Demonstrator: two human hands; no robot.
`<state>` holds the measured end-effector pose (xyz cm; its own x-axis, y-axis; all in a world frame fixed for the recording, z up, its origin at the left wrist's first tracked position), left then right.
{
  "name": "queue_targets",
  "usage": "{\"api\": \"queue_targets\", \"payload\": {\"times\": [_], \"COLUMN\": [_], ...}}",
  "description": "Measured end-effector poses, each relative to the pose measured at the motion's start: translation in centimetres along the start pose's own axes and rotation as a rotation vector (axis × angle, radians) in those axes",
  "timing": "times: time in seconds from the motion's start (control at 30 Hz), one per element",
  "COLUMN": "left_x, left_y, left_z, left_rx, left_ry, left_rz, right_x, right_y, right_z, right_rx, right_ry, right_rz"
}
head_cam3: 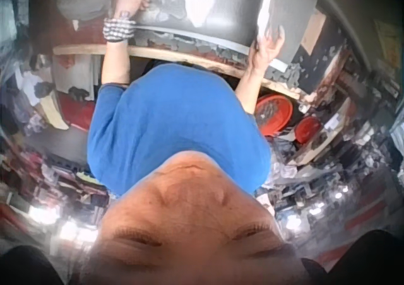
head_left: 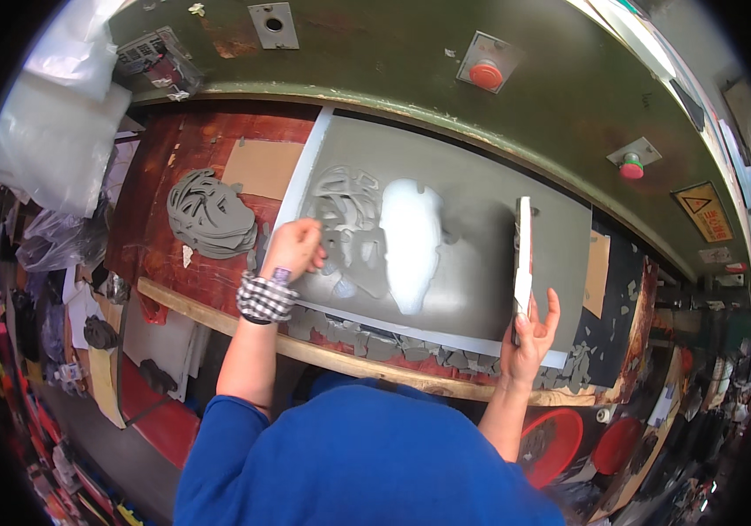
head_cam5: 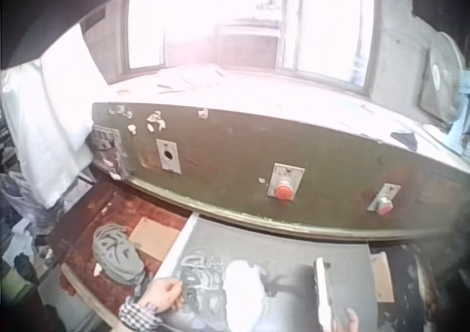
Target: The person places flat material sheets into a die-cutting press, closes the press, and removes cut pieces. They repeat this cycle, handling multiple sheets and cutouts, and placing finished pieces into a red basket.
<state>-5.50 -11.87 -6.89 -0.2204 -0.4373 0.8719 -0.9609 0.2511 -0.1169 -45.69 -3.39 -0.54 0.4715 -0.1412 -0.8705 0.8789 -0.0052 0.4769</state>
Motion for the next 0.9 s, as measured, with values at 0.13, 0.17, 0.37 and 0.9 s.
{"api": "queue_targets", "payload": {"times": [0.13, 0.17, 0.37, 0.9], "left_x": [0.2, 0.5, 5.1, 7.3], "left_y": [-2.1, -2.4, -1.8, -3.8], "left_z": [-0.1, 0.0, -0.9, 5.0], "left_rx": [-0.005, 0.019, 0.315, 0.533], "left_ry": [-0.071, -0.106, 0.067, 0.459], "left_rz": [0.222, 0.33, 0.848, 0.515], "right_x": [-1.5, -2.2, -1.4, 3.9], "right_y": [-1.6, -1.3, 1.8, 2.8], "right_z": [-2.2, -2.3, 0.0, 12.4], "right_rx": [0.077, 0.06, -0.021, -0.199], "right_ry": [-0.029, -0.04, 0.038, 0.045], "right_rz": [0.101, 0.026, -0.463, -1.024]}}
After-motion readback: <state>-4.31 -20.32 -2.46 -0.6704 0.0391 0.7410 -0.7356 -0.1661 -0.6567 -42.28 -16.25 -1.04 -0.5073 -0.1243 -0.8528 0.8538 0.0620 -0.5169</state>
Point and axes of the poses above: each hand's wrist, its own z-axis towards the middle knuckle, its own y-axis out of the palm, x = y × z, the point moved 10 cm from there along z, towards the middle knuckle, and after that the axes turned 15 degrees about -x, right-handed, at the moved point
